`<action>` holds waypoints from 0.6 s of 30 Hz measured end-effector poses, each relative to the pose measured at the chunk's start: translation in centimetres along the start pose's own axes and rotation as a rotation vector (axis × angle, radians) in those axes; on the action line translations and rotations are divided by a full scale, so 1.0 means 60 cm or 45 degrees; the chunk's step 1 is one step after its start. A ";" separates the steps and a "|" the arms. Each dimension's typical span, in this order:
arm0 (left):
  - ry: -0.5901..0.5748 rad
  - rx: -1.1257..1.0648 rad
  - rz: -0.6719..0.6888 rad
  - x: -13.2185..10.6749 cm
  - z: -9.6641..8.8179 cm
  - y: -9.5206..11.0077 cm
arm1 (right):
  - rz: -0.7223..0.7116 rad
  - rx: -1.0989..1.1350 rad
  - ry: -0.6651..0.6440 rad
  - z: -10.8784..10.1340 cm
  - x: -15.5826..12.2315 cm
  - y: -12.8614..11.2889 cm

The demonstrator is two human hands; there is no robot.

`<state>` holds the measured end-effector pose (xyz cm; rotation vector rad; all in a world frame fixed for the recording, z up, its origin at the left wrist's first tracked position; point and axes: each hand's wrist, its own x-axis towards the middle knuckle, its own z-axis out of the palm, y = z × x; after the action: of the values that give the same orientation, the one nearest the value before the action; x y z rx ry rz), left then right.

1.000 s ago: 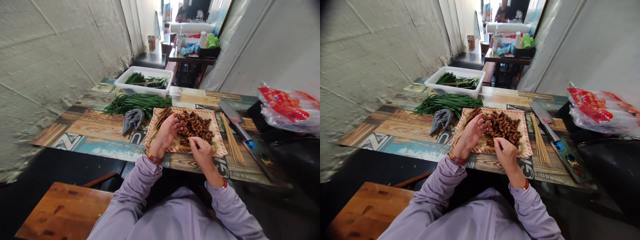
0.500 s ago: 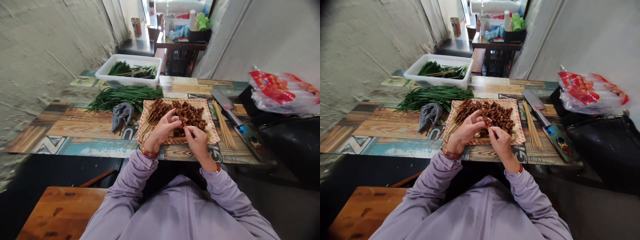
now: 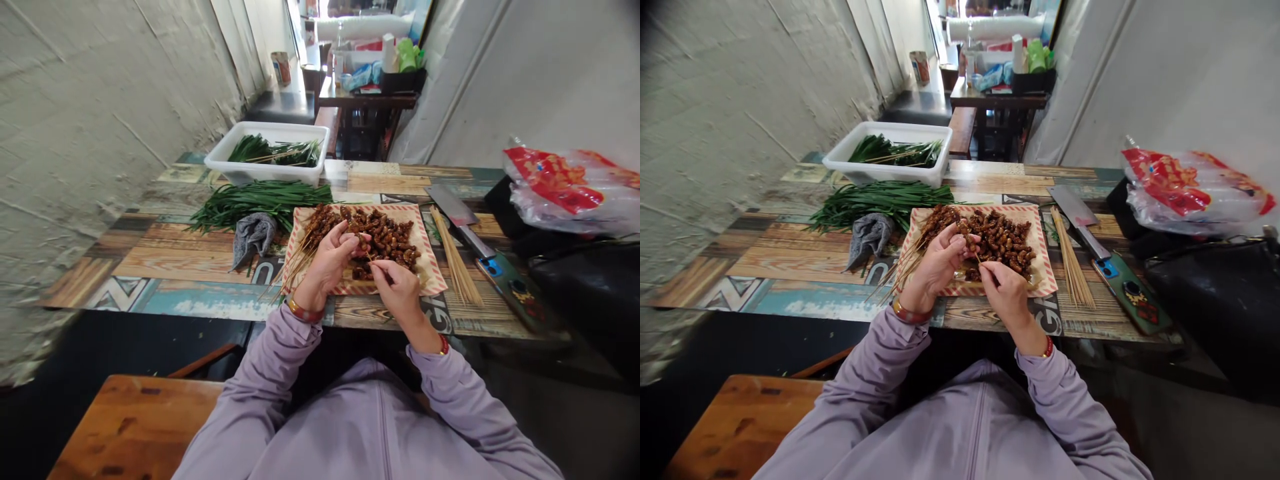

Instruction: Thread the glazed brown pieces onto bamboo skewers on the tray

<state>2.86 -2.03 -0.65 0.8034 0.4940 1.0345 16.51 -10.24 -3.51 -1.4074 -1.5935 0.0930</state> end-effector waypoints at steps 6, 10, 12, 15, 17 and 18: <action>0.076 -0.032 -0.009 0.000 0.000 -0.002 | -0.019 0.002 -0.015 0.000 -0.001 0.000; 0.092 -0.038 -0.013 -0.002 0.006 0.000 | -0.009 0.005 -0.021 0.000 -0.001 -0.001; 0.095 -0.027 -0.008 -0.003 0.008 0.001 | 0.006 -0.003 -0.024 0.000 -0.001 -0.001; 0.090 -0.016 -0.020 -0.005 0.011 0.002 | 0.019 -0.013 -0.016 -0.001 -0.001 -0.002; 0.090 -0.013 -0.020 -0.005 0.011 0.001 | 0.020 -0.016 -0.013 -0.001 -0.001 -0.002; 0.091 -0.010 -0.019 -0.004 0.010 0.000 | 0.020 -0.016 -0.012 -0.001 -0.001 -0.002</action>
<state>3.14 -2.45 -0.27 0.7568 0.5555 1.0534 16.46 -10.34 -3.45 -1.4308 -1.5937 0.0994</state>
